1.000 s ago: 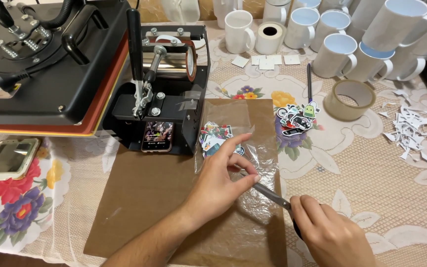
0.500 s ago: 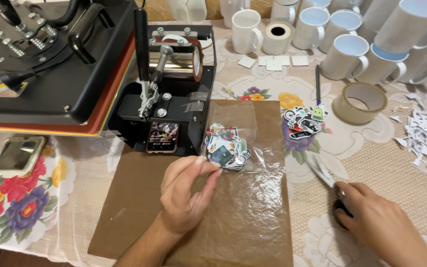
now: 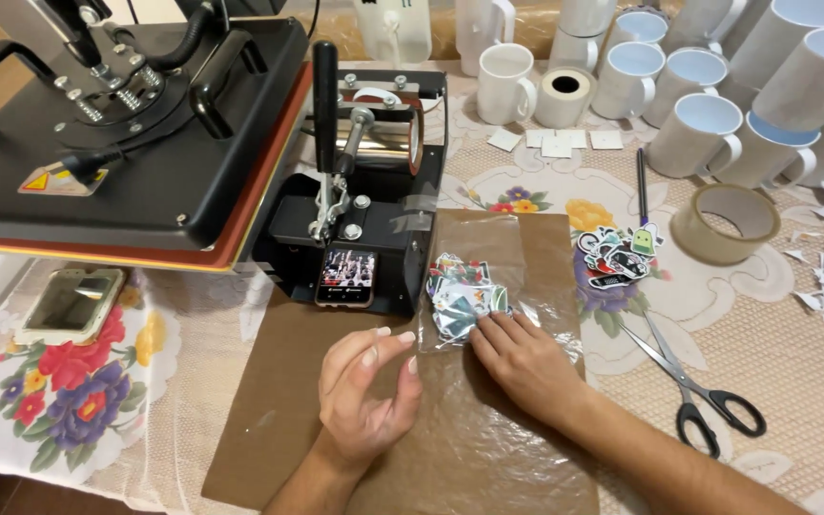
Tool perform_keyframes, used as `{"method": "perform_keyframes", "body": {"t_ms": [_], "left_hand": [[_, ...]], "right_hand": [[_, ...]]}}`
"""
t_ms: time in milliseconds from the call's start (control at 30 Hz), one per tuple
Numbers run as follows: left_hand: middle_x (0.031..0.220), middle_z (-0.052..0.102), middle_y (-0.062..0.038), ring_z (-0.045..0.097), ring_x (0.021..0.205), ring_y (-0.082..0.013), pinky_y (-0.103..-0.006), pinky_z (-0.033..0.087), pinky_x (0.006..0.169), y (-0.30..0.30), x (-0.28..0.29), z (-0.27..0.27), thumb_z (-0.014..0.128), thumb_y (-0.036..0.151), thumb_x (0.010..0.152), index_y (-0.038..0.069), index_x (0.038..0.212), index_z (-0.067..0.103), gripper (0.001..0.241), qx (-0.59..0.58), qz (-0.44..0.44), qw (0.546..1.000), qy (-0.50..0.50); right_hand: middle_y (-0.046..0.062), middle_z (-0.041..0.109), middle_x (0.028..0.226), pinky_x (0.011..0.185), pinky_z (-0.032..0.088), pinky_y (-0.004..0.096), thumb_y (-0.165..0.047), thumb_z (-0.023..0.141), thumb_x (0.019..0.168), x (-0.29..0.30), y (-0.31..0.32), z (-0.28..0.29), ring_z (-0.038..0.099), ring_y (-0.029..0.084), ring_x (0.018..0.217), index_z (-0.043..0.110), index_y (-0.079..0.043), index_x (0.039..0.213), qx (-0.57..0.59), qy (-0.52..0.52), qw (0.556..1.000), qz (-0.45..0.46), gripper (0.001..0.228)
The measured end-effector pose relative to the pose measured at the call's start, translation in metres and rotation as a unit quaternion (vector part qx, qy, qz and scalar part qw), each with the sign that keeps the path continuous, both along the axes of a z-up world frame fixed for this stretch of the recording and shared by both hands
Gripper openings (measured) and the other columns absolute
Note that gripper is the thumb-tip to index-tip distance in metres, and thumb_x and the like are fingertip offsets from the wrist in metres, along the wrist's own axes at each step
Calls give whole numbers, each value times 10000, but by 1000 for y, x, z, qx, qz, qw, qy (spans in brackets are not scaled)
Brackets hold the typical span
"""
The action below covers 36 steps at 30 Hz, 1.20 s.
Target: Applying small pieces of double-sided adhesive tape to the back of printed stickers using scissors.
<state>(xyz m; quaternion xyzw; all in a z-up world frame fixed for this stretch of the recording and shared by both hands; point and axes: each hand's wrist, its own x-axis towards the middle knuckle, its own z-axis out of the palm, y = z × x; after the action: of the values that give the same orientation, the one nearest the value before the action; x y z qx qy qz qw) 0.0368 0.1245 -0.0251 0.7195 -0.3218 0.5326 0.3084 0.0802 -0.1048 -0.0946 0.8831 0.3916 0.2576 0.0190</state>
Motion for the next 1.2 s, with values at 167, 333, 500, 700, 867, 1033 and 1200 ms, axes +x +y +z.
{"method": "perform_keyframes", "body": {"t_ms": [167,333,500,700,867,1033,1200], "left_hand": [[1064,739,-134,638,1034,-240,-374,583,950,4,-2,2,652,35,974,52,1462,292,607,-4,-9,1000,-6],[1066,735,-137,639,1028,-248,-386,597,918,2,-5,3,652,74,982,61,1440,286,587,-1,-7,1000,-15],[1079,736,-128,645,1039,-254,-398,592,920,2,-3,1,641,88,987,47,1428,297,560,-2,0,1000,-8],[1081,725,-156,598,1102,-240,-377,574,957,4,-1,-3,630,40,967,71,1487,268,634,-66,-31,997,-4],[1069,690,-224,624,1087,-298,-429,538,992,10,0,-5,598,-12,962,109,1529,228,688,-127,-54,990,27],[1059,685,-189,645,1006,-270,-455,518,1041,11,2,9,611,45,952,37,1499,269,645,-228,-75,968,74],[1059,681,-199,664,989,-285,-445,534,1021,7,3,6,598,87,986,50,1488,277,596,-242,-89,962,88]], "right_hand": [[156,711,1134,947,542,423,-142,556,956,2,-4,-9,687,288,1026,675,-24,1135,-82,-129,988,23,245],[163,684,1235,1056,490,474,-102,614,909,3,-2,33,645,325,1162,677,-48,1158,9,-59,998,20,262],[128,675,1157,1001,530,450,-18,589,923,-11,17,108,622,347,1197,648,-37,1018,81,-67,994,-3,113],[104,673,1050,988,520,441,-89,570,976,-53,26,151,613,370,1187,653,-31,921,127,-48,990,46,116],[81,685,968,1000,507,428,-139,626,937,-97,26,150,648,352,1146,676,-45,918,137,-13,986,91,109],[12,706,922,933,553,345,-239,690,938,-130,11,121,693,252,1052,688,-133,850,134,-6,988,76,137],[-41,797,886,876,653,299,-193,743,808,-115,-34,137,775,171,948,755,-184,869,273,137,952,16,63]]}}
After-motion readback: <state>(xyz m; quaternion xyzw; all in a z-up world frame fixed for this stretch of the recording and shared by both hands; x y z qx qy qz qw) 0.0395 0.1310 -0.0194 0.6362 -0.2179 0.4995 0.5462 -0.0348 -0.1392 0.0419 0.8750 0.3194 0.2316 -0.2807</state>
